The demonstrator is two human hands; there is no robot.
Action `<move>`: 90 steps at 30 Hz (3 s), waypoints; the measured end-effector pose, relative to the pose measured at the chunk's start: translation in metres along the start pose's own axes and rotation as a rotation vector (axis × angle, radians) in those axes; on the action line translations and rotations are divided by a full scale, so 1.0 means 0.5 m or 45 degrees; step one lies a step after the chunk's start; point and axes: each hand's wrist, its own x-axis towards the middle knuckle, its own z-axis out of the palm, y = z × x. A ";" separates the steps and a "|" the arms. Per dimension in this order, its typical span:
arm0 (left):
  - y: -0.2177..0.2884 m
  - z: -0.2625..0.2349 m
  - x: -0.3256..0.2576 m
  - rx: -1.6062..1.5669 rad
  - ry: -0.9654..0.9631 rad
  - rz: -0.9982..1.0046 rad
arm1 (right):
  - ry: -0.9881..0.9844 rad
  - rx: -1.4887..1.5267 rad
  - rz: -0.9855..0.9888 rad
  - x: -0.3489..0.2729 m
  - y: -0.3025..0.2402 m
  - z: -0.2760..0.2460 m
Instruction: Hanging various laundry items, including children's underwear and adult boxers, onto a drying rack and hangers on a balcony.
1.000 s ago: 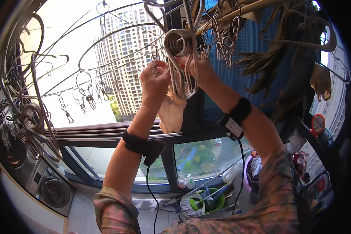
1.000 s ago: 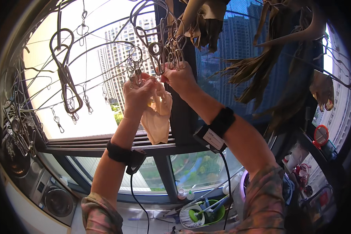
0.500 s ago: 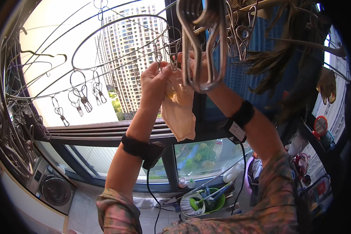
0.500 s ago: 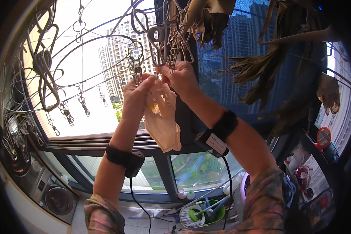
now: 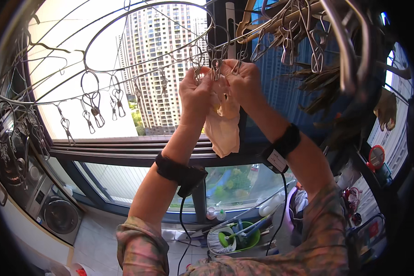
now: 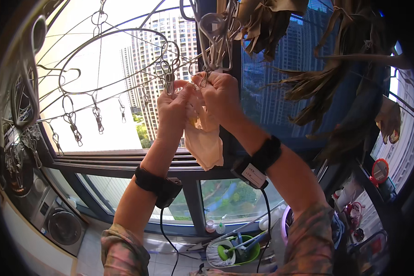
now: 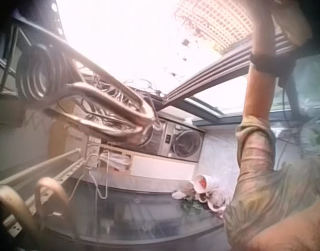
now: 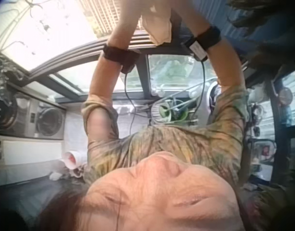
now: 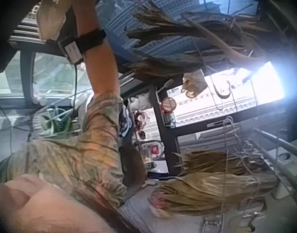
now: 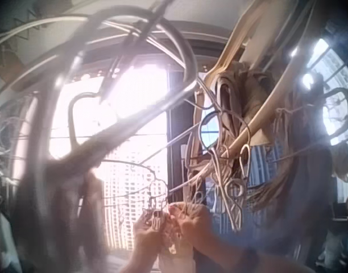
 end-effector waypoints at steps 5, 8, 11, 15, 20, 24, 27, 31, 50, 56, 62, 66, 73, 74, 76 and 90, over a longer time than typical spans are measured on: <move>-0.003 -0.023 0.015 -0.014 0.031 -0.081 | -0.115 0.164 0.139 -0.001 -0.004 -0.012; 0.027 0.015 -0.004 -0.138 0.015 -0.220 | -0.086 0.228 0.211 -0.004 -0.005 -0.024; 0.022 0.006 0.002 -0.298 -0.030 -0.290 | -0.095 0.274 0.204 -0.002 -0.009 -0.021; 0.002 -0.025 0.008 -0.323 -0.086 -0.317 | -0.174 0.302 0.164 -0.009 -0.002 -0.008; 0.007 -0.051 -0.033 -0.243 -0.001 -0.227 | -0.076 0.310 0.160 -0.014 0.007 -0.015; 0.035 -0.102 -0.099 -0.330 -0.001 -0.291 | -0.013 0.129 0.051 -0.019 0.011 -0.016; 0.052 -0.147 -0.129 -0.330 -0.004 -0.306 | 0.059 0.123 0.090 -0.038 -0.002 0.001; 0.072 -0.166 -0.148 -0.098 0.121 -0.209 | 0.158 0.085 -0.090 -0.114 -0.040 0.037; 0.141 -0.297 -0.138 -0.031 0.304 -0.216 | -0.552 0.290 0.550 -0.038 -0.077 0.285; 0.166 -0.306 -0.148 0.038 0.259 -0.251 | -0.599 0.495 0.553 -0.048 -0.060 0.289; 0.164 -0.317 -0.159 0.053 0.248 -0.189 | -0.661 0.408 0.549 -0.055 -0.073 0.273; 0.166 -0.314 -0.161 0.108 0.261 -0.208 | -0.653 0.508 0.430 -0.067 -0.076 0.276; 0.159 -0.299 -0.166 0.059 0.238 -0.146 | -0.640 0.519 0.385 -0.075 -0.070 0.269; 0.156 -0.294 -0.168 0.067 0.282 -0.124 | -0.635 0.519 0.388 -0.077 -0.069 0.267; 0.153 -0.285 -0.168 0.074 0.315 -0.105 | -0.612 0.591 0.384 -0.076 -0.063 0.264; 0.130 -0.281 -0.160 0.151 0.318 -0.024 | -0.574 0.544 0.545 -0.113 -0.086 0.245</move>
